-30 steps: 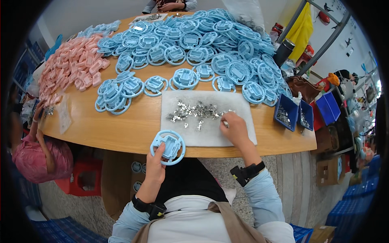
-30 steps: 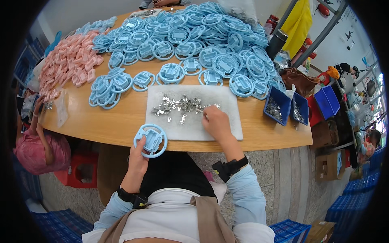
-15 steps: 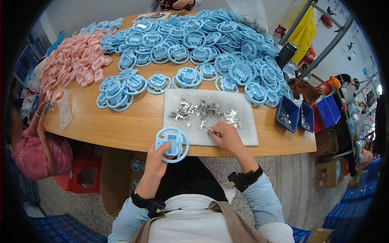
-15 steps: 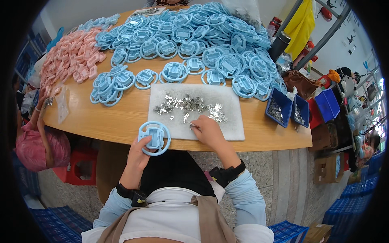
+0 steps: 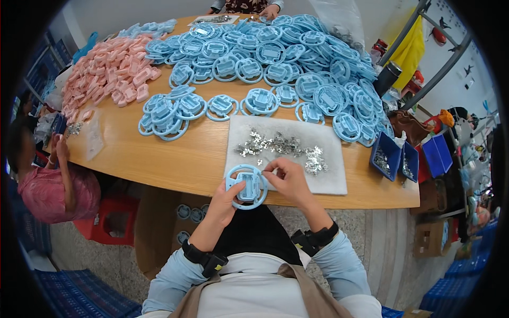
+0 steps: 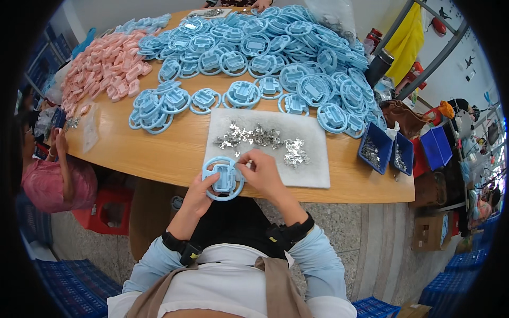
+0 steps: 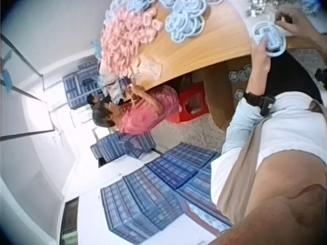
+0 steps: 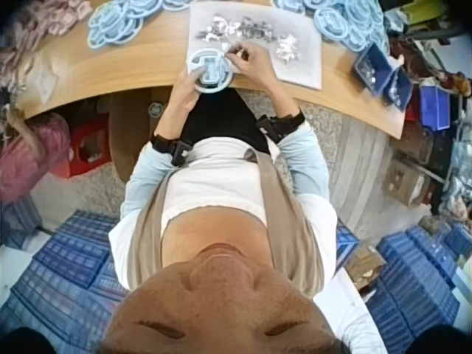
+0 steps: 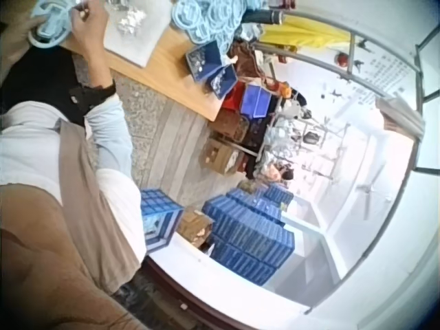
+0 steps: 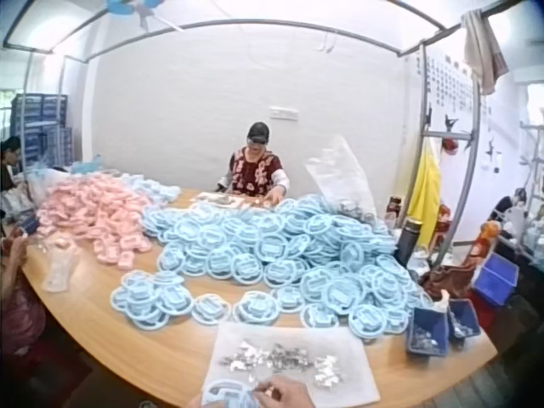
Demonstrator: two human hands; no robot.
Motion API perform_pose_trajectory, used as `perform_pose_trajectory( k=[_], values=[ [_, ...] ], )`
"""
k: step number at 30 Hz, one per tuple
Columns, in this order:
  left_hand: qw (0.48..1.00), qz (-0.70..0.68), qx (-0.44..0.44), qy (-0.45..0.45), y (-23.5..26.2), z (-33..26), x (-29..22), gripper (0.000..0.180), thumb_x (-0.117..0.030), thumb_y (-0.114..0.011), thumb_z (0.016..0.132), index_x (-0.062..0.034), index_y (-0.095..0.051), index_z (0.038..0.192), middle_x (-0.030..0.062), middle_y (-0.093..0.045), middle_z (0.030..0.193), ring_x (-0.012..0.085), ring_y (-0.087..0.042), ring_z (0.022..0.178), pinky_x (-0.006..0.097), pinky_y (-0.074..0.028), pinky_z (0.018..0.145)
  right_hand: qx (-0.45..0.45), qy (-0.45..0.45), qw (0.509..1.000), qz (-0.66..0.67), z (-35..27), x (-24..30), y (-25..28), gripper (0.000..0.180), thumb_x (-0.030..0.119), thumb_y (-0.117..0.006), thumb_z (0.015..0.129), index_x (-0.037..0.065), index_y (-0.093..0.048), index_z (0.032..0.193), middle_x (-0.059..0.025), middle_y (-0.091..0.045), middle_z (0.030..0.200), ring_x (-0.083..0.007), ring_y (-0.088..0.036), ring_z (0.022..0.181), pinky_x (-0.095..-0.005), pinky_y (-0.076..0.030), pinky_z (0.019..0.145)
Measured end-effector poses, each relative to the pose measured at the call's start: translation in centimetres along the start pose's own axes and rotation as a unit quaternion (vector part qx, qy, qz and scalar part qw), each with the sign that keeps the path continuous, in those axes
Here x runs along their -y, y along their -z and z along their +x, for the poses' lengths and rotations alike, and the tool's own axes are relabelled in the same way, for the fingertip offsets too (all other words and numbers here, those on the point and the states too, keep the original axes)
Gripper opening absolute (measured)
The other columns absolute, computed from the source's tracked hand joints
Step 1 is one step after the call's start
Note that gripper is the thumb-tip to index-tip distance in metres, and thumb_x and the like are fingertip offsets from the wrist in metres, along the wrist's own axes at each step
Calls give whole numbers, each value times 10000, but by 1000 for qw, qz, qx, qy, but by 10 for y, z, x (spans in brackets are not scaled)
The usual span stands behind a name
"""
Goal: Assembling small metal components onto blue plastic ring structures at a workbench.
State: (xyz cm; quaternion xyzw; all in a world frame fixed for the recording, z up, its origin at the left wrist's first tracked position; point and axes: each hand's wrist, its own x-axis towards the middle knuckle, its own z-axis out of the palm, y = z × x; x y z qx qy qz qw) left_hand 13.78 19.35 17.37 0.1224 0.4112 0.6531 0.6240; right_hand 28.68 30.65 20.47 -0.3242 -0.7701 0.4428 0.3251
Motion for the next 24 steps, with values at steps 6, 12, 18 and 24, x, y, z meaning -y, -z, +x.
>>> perform_pose_trajectory(
  k=[6,12,18,24],
  values=[
    [1000,-14,0,-5,2,2,3,334,-162,-576,870,-81,-442,1165,37,-564,1009,117,-590,881,264,-519,695,24,19,999,-32,5,12,-29,91,83,-646,729,22,-596,775,-88,-566,725,-209,-540,554,-300,-416,504],
    [1000,-10,7,-3,6,2,4,330,-165,-566,875,-96,-457,1179,13,-562,1029,123,-580,918,297,-512,761,-28,144,981,-130,0,5,-43,104,80,-625,732,48,-564,810,-95,-555,790,-293,-586,626,-365,-463,536],
    [1000,-4,13,-9,11,4,7,315,-163,-558,881,-99,-465,1174,8,-564,1023,112,-579,908,290,-512,745,-48,169,972,-153,-5,5,-49,97,70,-612,741,57,-560,821,-83,-548,792,-288,-588,622,-353,-465,524],
    [1000,-2,11,-7,9,3,7,331,-159,-561,878,-94,-454,1185,12,-562,1029,114,-579,909,284,-517,733,-7,135,986,-101,-1,7,-45,78,53,-606,747,45,-569,816,-92,-548,798,-298,-587,650,-361,-465,552]
  ],
)
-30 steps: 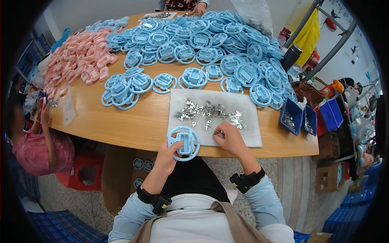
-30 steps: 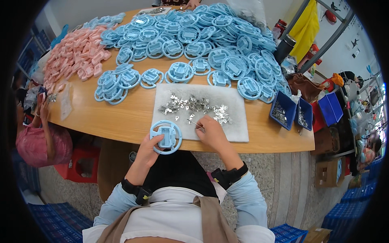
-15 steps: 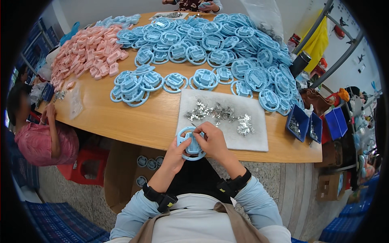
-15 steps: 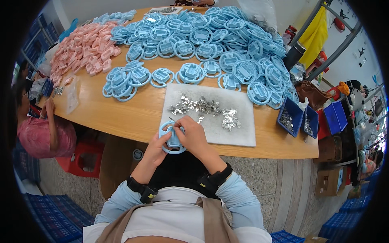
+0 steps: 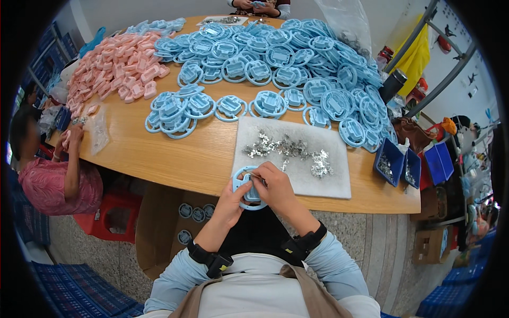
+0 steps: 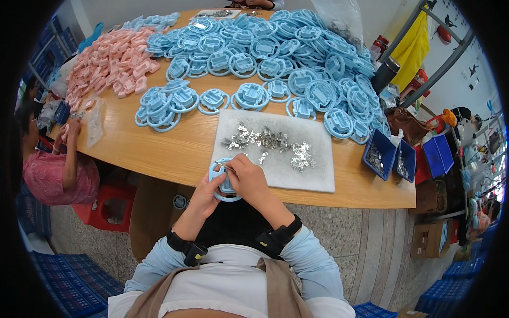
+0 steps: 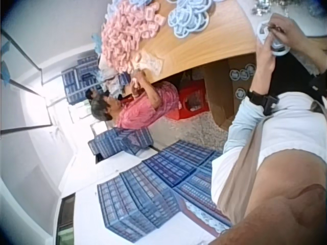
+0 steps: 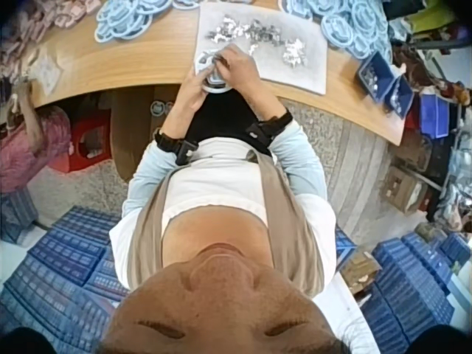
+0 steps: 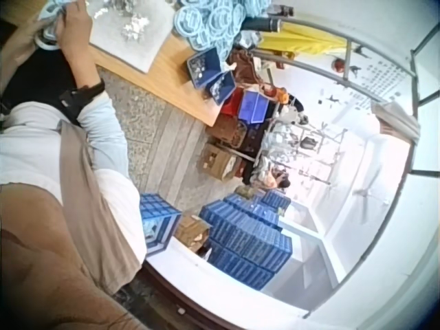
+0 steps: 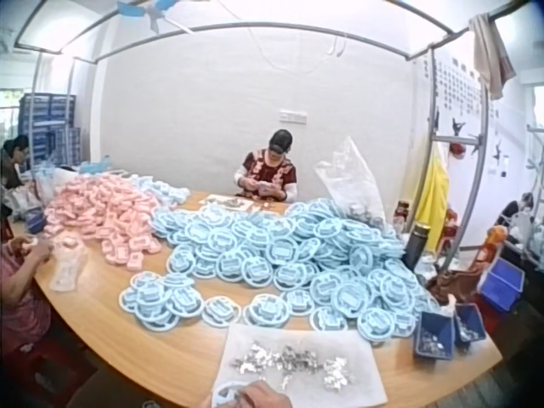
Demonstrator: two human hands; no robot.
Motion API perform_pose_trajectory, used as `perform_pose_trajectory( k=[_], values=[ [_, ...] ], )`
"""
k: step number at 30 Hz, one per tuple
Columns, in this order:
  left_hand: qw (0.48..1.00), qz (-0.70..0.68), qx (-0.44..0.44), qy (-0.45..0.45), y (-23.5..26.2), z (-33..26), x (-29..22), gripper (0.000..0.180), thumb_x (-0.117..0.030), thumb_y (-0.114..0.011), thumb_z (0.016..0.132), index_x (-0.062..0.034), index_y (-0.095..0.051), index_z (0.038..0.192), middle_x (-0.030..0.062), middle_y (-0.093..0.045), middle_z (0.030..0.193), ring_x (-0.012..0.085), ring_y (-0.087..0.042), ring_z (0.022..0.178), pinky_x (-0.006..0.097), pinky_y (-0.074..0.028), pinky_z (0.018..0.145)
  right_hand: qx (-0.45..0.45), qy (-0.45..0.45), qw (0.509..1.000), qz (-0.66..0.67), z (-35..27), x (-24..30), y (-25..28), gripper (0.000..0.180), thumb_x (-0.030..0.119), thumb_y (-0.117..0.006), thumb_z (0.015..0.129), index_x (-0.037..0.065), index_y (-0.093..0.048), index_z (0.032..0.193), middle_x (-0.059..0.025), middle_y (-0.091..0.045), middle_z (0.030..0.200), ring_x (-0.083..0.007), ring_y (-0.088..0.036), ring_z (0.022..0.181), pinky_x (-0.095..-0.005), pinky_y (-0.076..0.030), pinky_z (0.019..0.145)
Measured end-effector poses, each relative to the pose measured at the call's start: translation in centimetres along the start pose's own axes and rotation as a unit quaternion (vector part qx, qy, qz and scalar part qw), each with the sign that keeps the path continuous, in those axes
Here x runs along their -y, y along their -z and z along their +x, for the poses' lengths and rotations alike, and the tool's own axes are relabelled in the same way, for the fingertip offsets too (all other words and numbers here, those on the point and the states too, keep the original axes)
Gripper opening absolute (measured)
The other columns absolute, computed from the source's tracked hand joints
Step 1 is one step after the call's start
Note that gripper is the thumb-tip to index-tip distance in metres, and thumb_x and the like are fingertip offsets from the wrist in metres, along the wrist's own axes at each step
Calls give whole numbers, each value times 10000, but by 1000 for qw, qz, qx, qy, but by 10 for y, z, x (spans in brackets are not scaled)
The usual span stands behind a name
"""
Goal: Assembling small metal components onto blue plastic ring structures at a workbench.
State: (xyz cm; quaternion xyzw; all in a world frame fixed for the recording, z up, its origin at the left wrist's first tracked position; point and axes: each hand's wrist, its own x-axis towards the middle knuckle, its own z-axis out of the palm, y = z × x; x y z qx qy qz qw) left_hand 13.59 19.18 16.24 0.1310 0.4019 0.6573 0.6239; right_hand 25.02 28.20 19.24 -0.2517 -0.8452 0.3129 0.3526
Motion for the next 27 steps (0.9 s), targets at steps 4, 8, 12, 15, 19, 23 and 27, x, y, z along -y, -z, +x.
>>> perform_pose_trajectory(
  k=[4,8,12,15,19,23,27],
  values=[
    [1000,-13,0,-2,-4,-3,-2,330,-151,-564,876,-91,-455,1182,18,-560,1033,119,-580,915,290,-519,739,39,-60,997,41,5,7,11,58,51,-597,764,41,-564,811,-97,-551,815,-309,-588,690,-365,-466,578],
    [1000,-10,3,-3,-2,-2,-2,331,-146,-565,874,-90,-452,1180,21,-560,1032,121,-580,919,294,-520,746,38,-30,999,23,6,4,8,59,51,-591,777,41,-555,822,-92,-552,832,-310,-588,706,-367,-466,586],
    [1000,-10,1,-6,-2,-2,-3,330,-145,-564,874,-88,-450,1178,21,-559,1030,121,-582,914,291,-519,746,47,-32,998,16,8,7,8,62,54,-588,783,44,-548,829,-85,-551,842,-306,-589,705,-367,-466,586],
    [1000,-8,-2,-6,-3,-3,-3,328,-146,-561,875,-88,-449,1178,21,-559,1028,119,-581,909,288,-515,748,39,-22,999,18,7,5,7,56,58,-586,785,41,-547,821,-82,-551,836,-304,-588,688,-368,-465,578],
    [1000,0,-4,-5,-4,-3,-4,329,-150,-557,878,-91,-448,1183,18,-559,1026,112,-581,898,278,-507,741,32,-5,999,0,7,4,5,68,64,-588,785,45,-541,830,-78,-547,848,-304,-584,666,-370,-465,560],
    [1000,-7,-3,-1,-1,-3,-1,351,-155,-553,882,-93,-438,1207,14,-556,1033,103,-576,898,260,-500,727,24,34,997,-69,4,4,1,82,65,-590,783,53,-537,844,-74,-545,867,-305,-582,658,-370,-466,549],
    [1000,-3,4,-3,-1,-3,-2,369,-157,-548,886,-95,-425,1228,16,-549,1049,103,-570,912,254,-496,736,24,3,1000,-4,4,3,3,87,65,-593,780,55,-535,845,-76,-548,871,-304,-585,671,-368,-467,558]
  ],
)
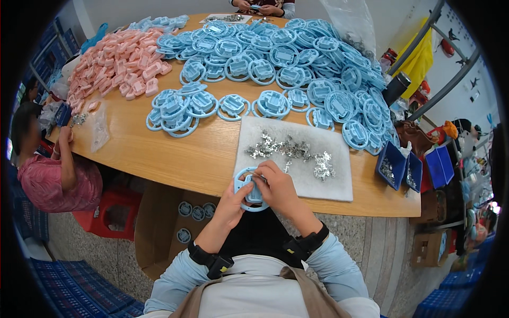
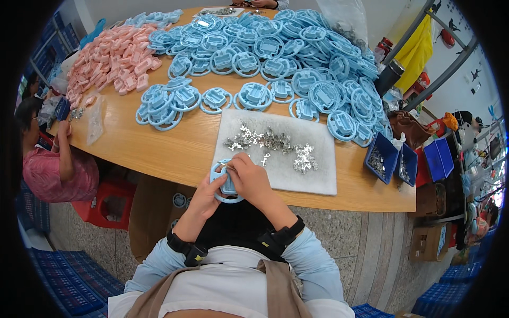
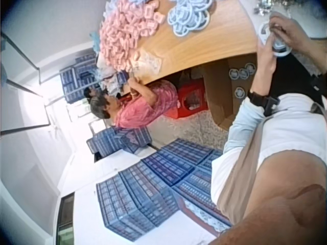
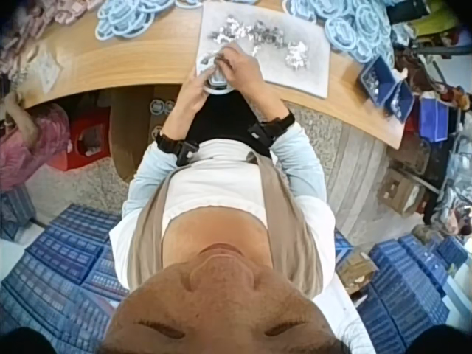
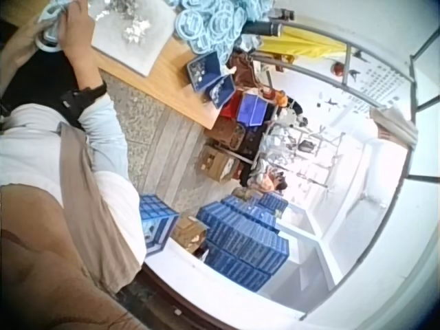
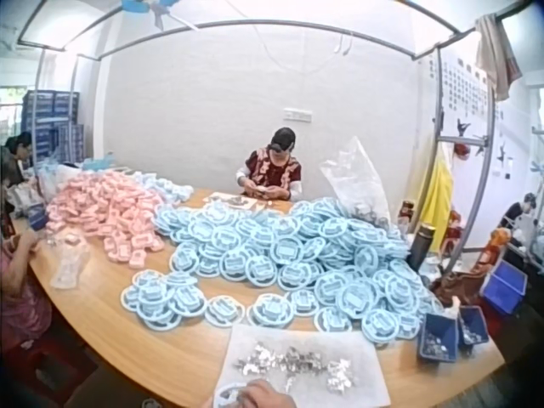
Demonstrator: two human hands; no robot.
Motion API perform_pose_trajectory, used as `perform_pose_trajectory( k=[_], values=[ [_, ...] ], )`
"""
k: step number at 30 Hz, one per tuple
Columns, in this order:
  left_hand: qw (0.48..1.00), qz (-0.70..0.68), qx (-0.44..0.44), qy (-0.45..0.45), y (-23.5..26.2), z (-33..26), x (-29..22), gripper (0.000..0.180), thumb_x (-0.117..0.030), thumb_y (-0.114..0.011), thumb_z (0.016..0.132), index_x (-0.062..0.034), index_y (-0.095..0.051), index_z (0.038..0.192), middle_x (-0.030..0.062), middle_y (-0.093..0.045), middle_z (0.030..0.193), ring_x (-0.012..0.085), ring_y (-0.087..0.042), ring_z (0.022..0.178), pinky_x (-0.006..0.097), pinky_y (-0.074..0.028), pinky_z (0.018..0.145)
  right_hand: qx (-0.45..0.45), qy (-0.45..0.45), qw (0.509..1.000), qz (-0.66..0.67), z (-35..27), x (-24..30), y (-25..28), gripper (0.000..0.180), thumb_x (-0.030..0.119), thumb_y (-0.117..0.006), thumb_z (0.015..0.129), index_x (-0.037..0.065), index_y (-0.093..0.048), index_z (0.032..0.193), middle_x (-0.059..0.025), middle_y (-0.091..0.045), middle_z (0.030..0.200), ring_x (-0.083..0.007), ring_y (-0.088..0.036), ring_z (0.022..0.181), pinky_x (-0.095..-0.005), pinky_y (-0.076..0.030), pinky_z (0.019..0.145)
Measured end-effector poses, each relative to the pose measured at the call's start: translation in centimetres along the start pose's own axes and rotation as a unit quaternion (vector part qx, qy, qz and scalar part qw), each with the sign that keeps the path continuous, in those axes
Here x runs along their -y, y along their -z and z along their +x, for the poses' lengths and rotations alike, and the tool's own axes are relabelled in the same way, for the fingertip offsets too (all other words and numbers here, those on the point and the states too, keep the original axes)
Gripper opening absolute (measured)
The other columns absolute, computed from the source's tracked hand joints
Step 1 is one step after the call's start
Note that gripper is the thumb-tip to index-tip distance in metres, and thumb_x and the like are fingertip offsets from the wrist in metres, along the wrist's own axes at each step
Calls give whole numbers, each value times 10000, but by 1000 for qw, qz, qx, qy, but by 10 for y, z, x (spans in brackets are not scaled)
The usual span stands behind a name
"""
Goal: Assembling small metal components onto blue plastic ring structures at a workbench.
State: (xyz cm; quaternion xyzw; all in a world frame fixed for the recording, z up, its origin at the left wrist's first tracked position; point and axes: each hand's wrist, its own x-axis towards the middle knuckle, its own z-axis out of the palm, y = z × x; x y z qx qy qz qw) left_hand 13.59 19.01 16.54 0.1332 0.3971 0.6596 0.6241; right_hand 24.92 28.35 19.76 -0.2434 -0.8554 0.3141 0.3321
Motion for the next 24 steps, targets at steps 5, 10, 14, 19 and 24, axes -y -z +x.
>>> perform_pose_trajectory(
  k=[5,10,14,19,24],
  values=[
    [1000,0,4,-8,-2,0,-1,371,-155,-547,887,-95,-422,1231,26,-539,1069,109,-569,923,258,-497,749,35,-58,995,66,3,2,7,86,48,-599,780,35,-548,847,-75,-545,873,-236,-562,660,-309,-443,573],
    [1000,1,1,-7,-2,-1,-1,368,-157,-544,889,-98,-422,1230,26,-536,1067,111,-566,924,255,-495,750,39,-58,996,47,3,-1,5,88,49,-605,782,28,-554,850,-82,-549,881,-225,-565,656,-298,-440,571],
    [1000,2,1,-8,-4,-2,-3,362,-159,-541,891,-100,-424,1228,20,-539,1043,105,-565,907,250,-492,736,24,-46,998,36,2,-1,2,96,57,-610,780,28,-547,847,-93,-553,883,-249,-581,680,-314,-451,573],
    [1000,-1,-12,-9,-7,-3,-4,340,-172,-539,896,-99,-436,1212,2,-552,989,89,-564,866,240,-484,699,23,4,999,-29,3,-5,0,99,58,-611,775,53,-556,858,-80,-555,884,-272,-590,661,-329,-470,554],
    [1000,6,-17,-1,-6,-3,-3,293,-201,-521,911,-105,-455,1180,-1,-561,980,77,-562,836,236,-473,673,20,76,985,-154,-9,-2,-1,193,50,-617,757,107,-593,940,-47,-546,880,-254,-589,593,-362,-476,496]
  ],
)
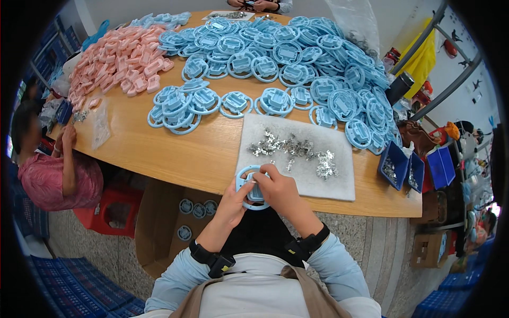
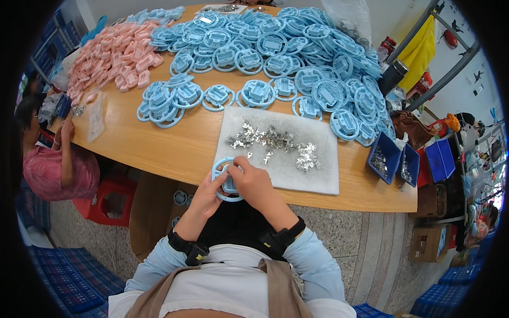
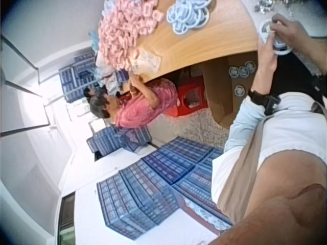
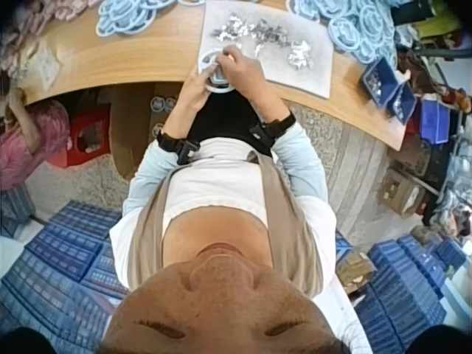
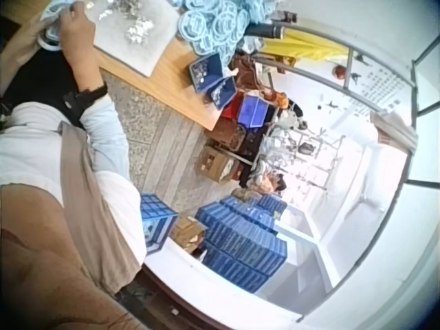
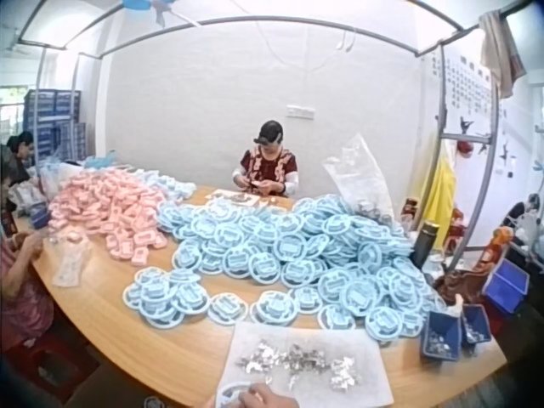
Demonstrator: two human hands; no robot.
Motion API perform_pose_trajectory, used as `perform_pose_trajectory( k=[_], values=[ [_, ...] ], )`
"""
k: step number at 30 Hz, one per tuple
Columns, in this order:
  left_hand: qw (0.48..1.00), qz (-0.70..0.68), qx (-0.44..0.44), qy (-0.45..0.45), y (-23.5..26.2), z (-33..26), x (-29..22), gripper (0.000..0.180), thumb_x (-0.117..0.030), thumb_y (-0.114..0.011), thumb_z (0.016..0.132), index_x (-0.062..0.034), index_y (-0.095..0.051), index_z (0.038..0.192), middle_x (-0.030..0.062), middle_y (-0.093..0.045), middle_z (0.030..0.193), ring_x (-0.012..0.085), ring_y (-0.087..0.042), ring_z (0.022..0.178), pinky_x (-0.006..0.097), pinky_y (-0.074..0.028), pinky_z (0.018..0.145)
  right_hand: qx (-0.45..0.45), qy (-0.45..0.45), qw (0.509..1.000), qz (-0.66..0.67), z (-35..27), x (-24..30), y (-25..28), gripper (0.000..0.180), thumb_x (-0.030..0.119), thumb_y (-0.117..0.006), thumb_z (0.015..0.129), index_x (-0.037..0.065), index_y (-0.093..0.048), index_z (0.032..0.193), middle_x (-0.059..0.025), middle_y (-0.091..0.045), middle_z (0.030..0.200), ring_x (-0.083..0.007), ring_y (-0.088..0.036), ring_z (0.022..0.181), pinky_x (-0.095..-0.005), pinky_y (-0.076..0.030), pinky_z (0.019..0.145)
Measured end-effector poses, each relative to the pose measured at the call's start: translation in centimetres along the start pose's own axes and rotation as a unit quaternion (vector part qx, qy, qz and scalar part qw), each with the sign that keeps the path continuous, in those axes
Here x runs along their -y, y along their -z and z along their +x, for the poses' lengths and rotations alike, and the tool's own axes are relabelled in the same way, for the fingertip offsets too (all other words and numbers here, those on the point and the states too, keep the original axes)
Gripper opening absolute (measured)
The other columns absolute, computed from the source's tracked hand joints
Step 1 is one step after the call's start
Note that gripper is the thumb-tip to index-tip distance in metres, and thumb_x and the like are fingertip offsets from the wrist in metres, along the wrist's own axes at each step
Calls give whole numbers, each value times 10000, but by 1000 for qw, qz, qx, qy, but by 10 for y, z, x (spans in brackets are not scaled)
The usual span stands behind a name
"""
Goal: Assembling small metal components onto blue plastic ring structures at a workbench.
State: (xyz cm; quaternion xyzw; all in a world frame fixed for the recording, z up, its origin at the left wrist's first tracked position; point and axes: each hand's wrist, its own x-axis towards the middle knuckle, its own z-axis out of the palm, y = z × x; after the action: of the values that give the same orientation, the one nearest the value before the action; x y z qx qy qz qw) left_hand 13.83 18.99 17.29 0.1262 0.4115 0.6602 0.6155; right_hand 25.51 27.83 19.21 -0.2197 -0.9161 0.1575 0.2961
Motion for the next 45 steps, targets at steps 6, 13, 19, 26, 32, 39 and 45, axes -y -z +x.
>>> perform_pose_trajectory(
  k=[6,13,19,26,32,39,45],
  values=[
    [1000,-13,-20,0,1,0,3,276,-245,-480,930,-114,-460,1172,5,-562,1000,89,-567,849,247,-475,675,78,-40,995,-48,-6,18,26,268,230,-546,846,148,-558,1101,-83,-505,820,-247,-589,582,-359,-467,478],
    [999,-27,-22,-17,-1,1,6,281,-230,-473,931,-111,-456,1185,10,-558,1026,109,-558,918,270,-472,743,90,-163,982,-39,-24,27,16,436,186,-531,838,187,-469,1269,-117,-504,803,-282,-587,618,-391,-474,538],
    [999,-36,-29,-18,-3,0,5,288,-231,-493,923,-111,-457,1183,5,-557,1026,112,-554,917,284,-471,755,98,-145,982,-74,-27,32,9,513,59,-530,771,154,-456,1269,-123,-508,825,-287,-590,712,-382,-490,571],
    [999,-42,-23,-20,0,2,6,274,-221,-491,929,-99,-445,1170,31,-549,1016,109,-568,885,276,-498,720,71,-100,988,-94,-27,30,9,467,38,-532,746,65,-502,1212,-109,-506,828,-265,-583,753,-352,-498,583],
    [999,-44,-20,-21,0,2,6,270,-222,-497,926,-103,-453,1164,31,-553,1012,112,-568,889,285,-498,717,62,-79,988,-113,-25,28,7,454,27,-535,733,45,-517,1187,-98,-517,806,-245,-587,717,-337,-497,575],
    [999,-40,-17,-17,2,3,7,283,-226,-508,920,-101,-457,1169,25,-555,1015,112,-568,887,283,-496,707,81,-62,987,-123,-26,27,7,447,51,-531,742,9,-502,1186,-110,-530,805,-252,-600,708,-331,-505,566],
    [999,-26,-42,-13,-3,-1,7,286,-233,-521,910,-118,-461,1165,10,-552,1021,108,-555,903,266,-481,705,102,-48,975,-189,-21,35,4,403,107,-560,747,-34,-513,1122,-101,-550,760,-221,-611,647,-303,-504,527]
  ],
)
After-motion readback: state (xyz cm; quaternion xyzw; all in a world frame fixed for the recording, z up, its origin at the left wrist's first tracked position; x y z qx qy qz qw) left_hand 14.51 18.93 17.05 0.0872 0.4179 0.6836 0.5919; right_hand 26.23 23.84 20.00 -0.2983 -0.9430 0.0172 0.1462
